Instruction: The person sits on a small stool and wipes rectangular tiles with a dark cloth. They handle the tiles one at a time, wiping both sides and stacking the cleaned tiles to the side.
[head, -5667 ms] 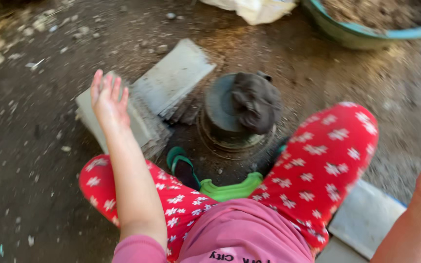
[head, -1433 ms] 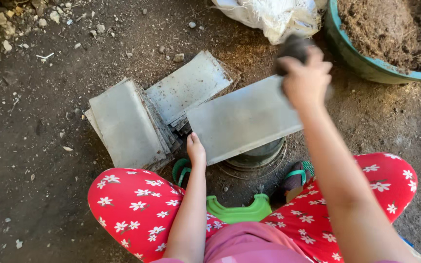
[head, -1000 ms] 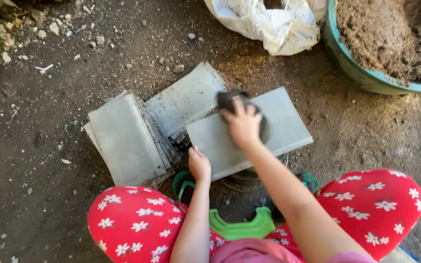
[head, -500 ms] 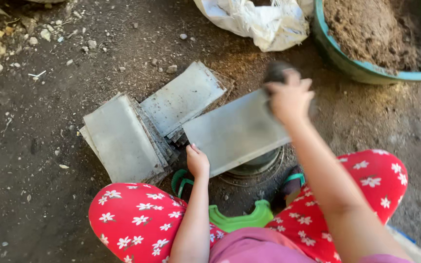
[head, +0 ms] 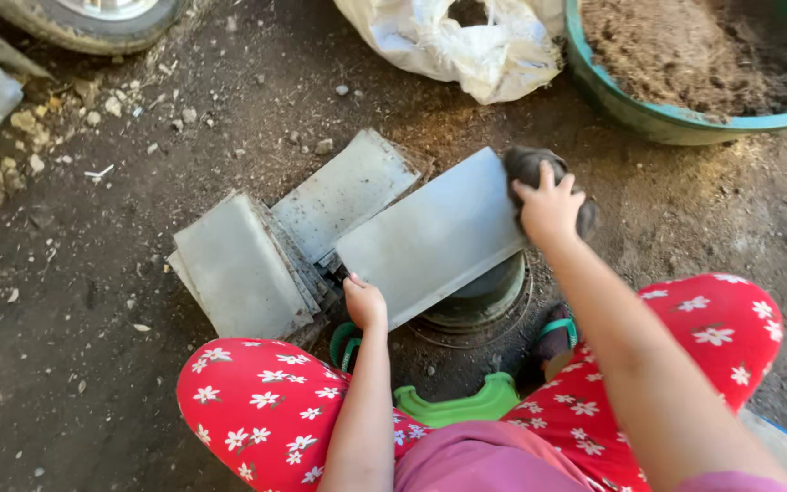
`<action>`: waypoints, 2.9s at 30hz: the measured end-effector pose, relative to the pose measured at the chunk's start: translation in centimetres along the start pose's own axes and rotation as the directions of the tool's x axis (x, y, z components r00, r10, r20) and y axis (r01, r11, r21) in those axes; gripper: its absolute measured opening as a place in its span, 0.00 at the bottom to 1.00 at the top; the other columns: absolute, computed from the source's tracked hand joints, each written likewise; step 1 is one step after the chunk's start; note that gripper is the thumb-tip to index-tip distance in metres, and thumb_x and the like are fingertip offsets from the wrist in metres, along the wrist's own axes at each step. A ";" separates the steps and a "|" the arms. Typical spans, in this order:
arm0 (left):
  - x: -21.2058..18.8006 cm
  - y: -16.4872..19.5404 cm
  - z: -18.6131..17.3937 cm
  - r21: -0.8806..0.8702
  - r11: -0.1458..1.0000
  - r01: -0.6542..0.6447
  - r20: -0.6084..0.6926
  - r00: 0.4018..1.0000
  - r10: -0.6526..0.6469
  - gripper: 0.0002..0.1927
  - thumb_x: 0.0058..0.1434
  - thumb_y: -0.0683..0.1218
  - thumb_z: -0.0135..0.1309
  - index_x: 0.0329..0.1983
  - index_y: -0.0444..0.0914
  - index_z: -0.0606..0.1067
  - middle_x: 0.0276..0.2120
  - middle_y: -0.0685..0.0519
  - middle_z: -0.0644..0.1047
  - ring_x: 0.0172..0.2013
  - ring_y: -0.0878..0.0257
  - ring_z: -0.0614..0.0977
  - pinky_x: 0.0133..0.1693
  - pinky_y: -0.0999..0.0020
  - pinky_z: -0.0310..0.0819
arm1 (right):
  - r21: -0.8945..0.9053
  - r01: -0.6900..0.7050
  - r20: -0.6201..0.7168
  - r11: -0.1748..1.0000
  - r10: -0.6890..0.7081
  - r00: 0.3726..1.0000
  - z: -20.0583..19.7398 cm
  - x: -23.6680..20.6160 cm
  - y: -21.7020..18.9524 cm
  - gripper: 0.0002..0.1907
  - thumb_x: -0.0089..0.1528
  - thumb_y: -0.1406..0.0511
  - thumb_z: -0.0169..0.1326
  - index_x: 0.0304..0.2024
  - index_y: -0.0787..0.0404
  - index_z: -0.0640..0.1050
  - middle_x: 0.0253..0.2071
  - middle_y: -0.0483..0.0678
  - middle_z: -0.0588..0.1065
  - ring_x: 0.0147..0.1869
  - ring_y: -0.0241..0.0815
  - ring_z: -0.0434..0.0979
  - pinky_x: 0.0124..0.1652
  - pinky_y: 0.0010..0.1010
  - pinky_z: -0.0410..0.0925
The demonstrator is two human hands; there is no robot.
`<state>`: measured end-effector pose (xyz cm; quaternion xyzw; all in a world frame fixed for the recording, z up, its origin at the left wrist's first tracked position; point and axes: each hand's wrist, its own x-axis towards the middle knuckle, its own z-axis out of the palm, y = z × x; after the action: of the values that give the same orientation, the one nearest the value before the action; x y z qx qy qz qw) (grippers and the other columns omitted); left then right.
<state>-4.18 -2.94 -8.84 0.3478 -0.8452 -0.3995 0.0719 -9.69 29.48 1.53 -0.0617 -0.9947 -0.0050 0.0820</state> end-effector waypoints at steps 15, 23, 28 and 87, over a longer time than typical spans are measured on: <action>-10.9 6.8 -3.1 -0.402 0.913 0.061 0.857 0.377 0.352 0.10 0.64 0.48 0.60 0.39 0.37 0.75 0.34 0.51 0.82 0.32 0.67 0.81 0.36 0.69 0.75 | 0.713 -0.378 0.452 -0.590 -0.025 0.892 -6.2 2.1 10.9 0.24 0.64 0.75 0.44 0.59 0.58 0.79 0.65 0.56 0.70 0.64 0.48 0.72 0.61 0.41 0.67; -7.5 24.9 9.3 -0.460 0.468 0.755 0.877 0.305 0.370 0.29 0.73 0.64 0.35 0.61 0.41 0.73 0.57 0.50 0.76 0.57 0.54 0.76 0.60 0.52 0.68 | 0.564 0.474 -0.560 0.676 -0.107 0.821 -9.6 -1.6 3.7 0.33 0.54 0.77 0.51 0.58 0.46 0.82 0.70 0.57 0.64 0.70 0.63 0.64 0.68 0.50 0.62; -9.6 33.3 10.5 -0.519 0.321 0.793 0.722 0.204 0.662 0.40 0.71 0.73 0.32 0.63 0.37 0.72 0.61 0.43 0.73 0.62 0.49 0.74 0.66 0.50 0.64 | 0.390 0.349 -0.599 0.852 -0.053 0.799 -6.7 0.6 6.4 0.34 0.58 0.76 0.53 0.64 0.44 0.81 0.74 0.55 0.60 0.68 0.64 0.62 0.67 0.51 0.65; -0.7 -2.0 1.1 0.026 0.996 -0.087 0.050 0.995 0.086 0.25 0.69 0.64 0.45 0.40 0.37 0.74 0.37 0.40 0.82 0.39 0.38 0.81 0.39 0.45 0.73 | 0.067 -0.296 0.089 0.953 0.289 0.953 -0.8 6.5 6.5 0.18 0.62 0.61 0.53 0.55 0.43 0.82 0.74 0.59 0.53 0.67 0.74 0.54 0.56 0.68 0.58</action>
<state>-3.01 -2.65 -10.96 0.3020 -0.8664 -0.3925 0.0636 -15.10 36.68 3.41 -0.2051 -0.9764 0.0493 0.0454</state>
